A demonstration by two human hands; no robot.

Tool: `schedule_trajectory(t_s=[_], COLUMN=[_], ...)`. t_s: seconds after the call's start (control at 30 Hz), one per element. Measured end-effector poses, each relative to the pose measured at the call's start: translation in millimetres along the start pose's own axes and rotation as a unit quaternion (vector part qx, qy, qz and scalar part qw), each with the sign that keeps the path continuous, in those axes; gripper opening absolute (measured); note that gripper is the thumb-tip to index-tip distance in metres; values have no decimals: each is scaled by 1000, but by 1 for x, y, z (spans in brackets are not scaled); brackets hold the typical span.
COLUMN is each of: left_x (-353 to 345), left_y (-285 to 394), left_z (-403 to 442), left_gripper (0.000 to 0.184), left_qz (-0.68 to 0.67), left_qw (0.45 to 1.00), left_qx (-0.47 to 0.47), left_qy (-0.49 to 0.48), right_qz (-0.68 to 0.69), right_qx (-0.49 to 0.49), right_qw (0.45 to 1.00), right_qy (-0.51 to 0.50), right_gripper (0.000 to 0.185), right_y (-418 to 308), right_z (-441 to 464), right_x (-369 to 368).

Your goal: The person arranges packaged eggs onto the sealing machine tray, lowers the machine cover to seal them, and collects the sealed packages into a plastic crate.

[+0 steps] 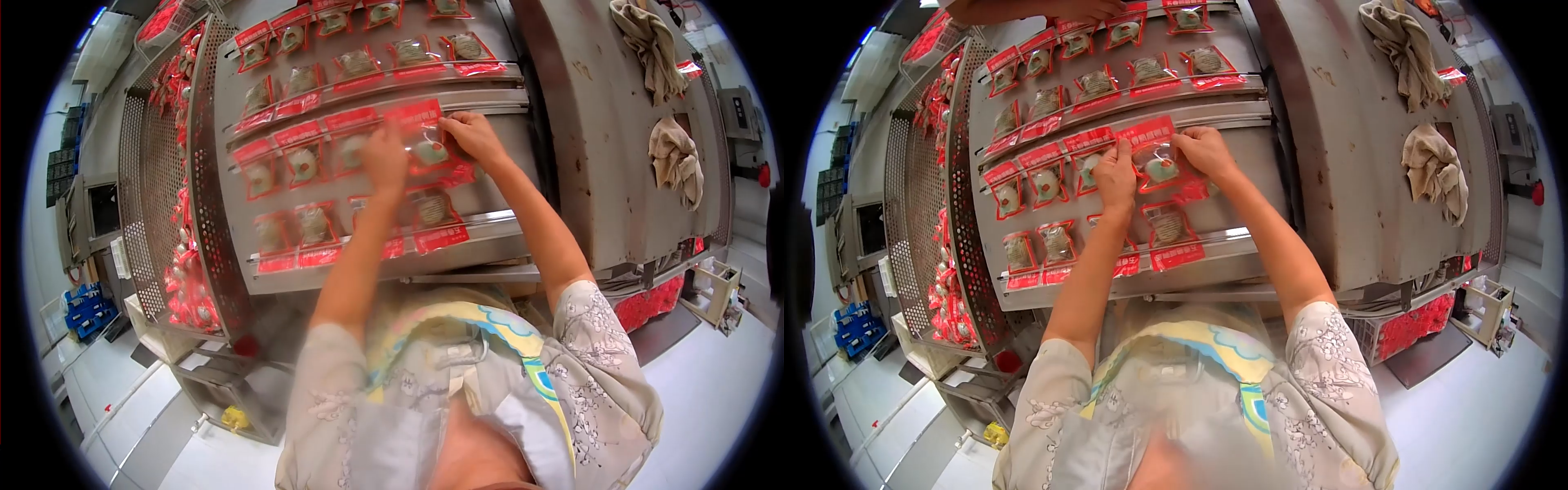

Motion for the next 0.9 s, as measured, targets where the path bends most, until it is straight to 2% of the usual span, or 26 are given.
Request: schedule_trajectory(t_s=[0.03, 0.1, 0.17, 0.23, 0.37, 0.43, 0.47, 0.5, 0.57, 0.6, 0.63, 0.67, 0.73, 0.77, 0.83, 0.9], left_x=[-2, -7, -2, -1, -7, -14, -18, -21, -17, -16, -14, -13, -10, -12, -17, -20], left_y=[-26, -48, -59, -46, 4, 5, 5, -16, -8, -2, 7, 19, 65, 73, 83, 70], left_z=[5, -5, -18, -27, -33, -29, -24, -14, -10, -13, -23, -36, -63, -64, -67, -55], left_gripper=[34, 32, 28, 28, 26, 26, 26, 27, 29, 31, 39, 41, 47, 46, 44, 38], left_qz=[42, -74, -47, -129, -222, -251, -266, -257, -175, -131, -80, 22, 221, 255, 319, 334], left_qw=[999, 995, 978, 952, 898, 888, 883, 898, 959, 979, 993, 998, 949, 932, 887, 872], left_qx=[-10, 67, 196, 278, 379, 384, 386, 356, 224, 155, 78, -21, -216, -257, -335, -358], left_qy=[4, -20, -46, -24, 17, 21, 22, 11, 4, 0, 43, 49, 59, 35, -12, -26], right_qz=[-20, -83, -156, -236, -204, -168, -145, -122, -51, -2, 48, 38, 20, -68, -240, -330], right_qx=[-41, -66, -71, -59, -22, 18, 18, 19, 0, -20, -40, -17, 30, 84, 187, 239], right_qw=[999, 994, 985, 970, 976, 978, 983, 987, 996, 999, 998, 999, 999, 990, 923, 872], right_qy=[-4, -24, -19, 10, 79, 124, 114, 105, 69, 42, 15, 16, 17, 93, 236, 271], right_gripper=[22, 21, 22, 22, 26, 29, 29, 30, 28, 27, 25, 23, 22, 21, 20, 21], right_y=[7, 16, 21, 22, 22, 29, 33, 35, 35, 33, 34, 33, 28, 16, -28, -48], right_z=[2, 7, 12, 17, 23, 27, 29, 30, 29, 25, 20, 19, 16, 10, -15, -9], right_x=[0, 0, 0, -2, 0, 4, 6, 7, 5, 1, -2, -1, -1, 6, 5, -4])
Point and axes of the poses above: each hand's wrist, its own z-axis towards the middle knuckle, its own x-axis out of the back of the hand, y = z × x, the point moved 6 cm from there along z, towards the middle knuckle, and after that the axes turned 2 degrees about z, right-handed, at the moved point
